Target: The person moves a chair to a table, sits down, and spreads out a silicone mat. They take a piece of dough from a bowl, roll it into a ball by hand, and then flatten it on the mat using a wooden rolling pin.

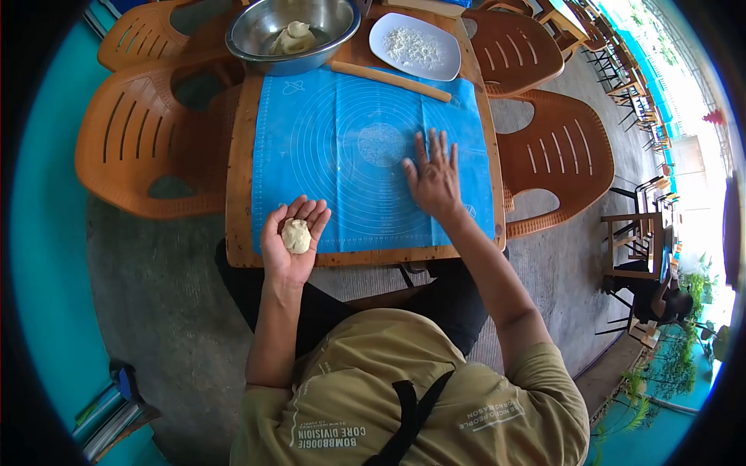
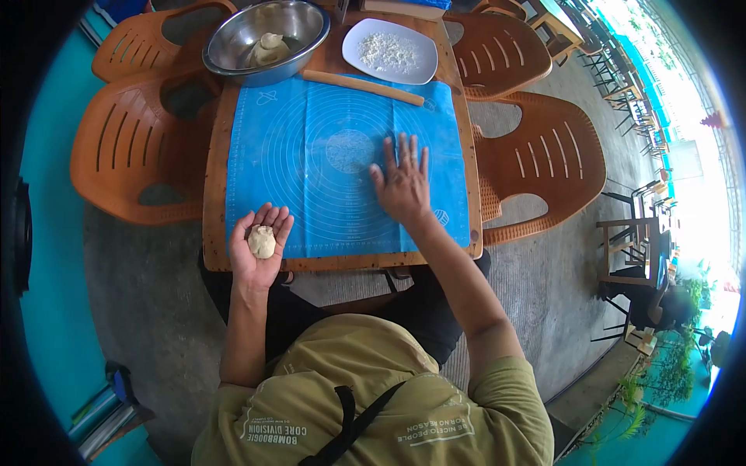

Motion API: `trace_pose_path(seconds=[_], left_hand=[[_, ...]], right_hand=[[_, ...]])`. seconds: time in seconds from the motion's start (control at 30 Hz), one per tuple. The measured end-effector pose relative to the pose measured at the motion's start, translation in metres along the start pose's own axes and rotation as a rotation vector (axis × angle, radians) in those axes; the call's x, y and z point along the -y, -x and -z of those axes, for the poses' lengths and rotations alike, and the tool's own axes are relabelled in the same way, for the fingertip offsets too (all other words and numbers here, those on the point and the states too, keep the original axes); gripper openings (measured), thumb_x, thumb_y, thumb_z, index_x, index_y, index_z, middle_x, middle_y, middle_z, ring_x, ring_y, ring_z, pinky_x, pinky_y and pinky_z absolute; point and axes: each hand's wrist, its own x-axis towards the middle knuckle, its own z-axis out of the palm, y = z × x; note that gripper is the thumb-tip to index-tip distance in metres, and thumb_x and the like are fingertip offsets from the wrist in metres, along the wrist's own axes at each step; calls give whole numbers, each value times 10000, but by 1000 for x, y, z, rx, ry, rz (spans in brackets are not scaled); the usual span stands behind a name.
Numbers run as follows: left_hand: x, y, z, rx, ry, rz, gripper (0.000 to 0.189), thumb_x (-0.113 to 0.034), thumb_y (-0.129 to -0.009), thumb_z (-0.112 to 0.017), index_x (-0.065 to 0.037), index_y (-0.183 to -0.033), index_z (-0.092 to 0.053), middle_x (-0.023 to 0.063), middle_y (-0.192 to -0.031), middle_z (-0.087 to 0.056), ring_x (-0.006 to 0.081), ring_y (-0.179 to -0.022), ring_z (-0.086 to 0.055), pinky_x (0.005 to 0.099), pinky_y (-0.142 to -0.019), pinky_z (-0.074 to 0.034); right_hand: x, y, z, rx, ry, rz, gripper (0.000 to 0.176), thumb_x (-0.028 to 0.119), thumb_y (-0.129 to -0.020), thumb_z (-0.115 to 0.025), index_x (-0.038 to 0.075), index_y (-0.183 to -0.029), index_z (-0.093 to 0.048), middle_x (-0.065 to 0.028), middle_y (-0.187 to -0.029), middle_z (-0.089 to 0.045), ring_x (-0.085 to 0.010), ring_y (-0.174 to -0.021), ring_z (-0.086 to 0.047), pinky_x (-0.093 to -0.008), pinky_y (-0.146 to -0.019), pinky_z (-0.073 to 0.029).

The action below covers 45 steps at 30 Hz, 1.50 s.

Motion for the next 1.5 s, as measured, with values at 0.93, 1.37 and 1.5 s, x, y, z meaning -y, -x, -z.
trace_pose_path(seconds=[0.93, 1.37, 1.5], left_hand=[[-11, -5, 13, -45, -58, -132, 300, -179, -1012, -481, 77, -1061, -629, 210, -1007, -705, 369, -1085, -670, 526, -1115, -477], [-10, -3, 11, -1, -34, -70, 246, -138, -1000, -522, 72, -1052, -641, 195, -1012, -701, 347, -1084, -668, 524, -1115, -483], [-7, 1, 8, -19, -28, -62, 244, -139, -1002, -518, 67, -1050, -639, 190, -1002, -698, 340, -1081, -669, 518, -1107, -494]], right_hand=[[-51, 31, 62, -93, -344, 94, 217, 118, -873, -730, 92, -1087, -708, -84, -1050, -662, -292, -1058, -612, -442, -938, -444], [-11, 68, 51, -89, -304, 211, 120, 98, -859, -738, 61, -955, -676, -72, -995, -650, -257, -950, -624, -412, -905, -440], [-16, 66, 41, -144, -471, 1, 100, 37, -877, -689, 46, -943, -615, -95, -955, -652, -287, -921, -628, -415, -869, -457]])
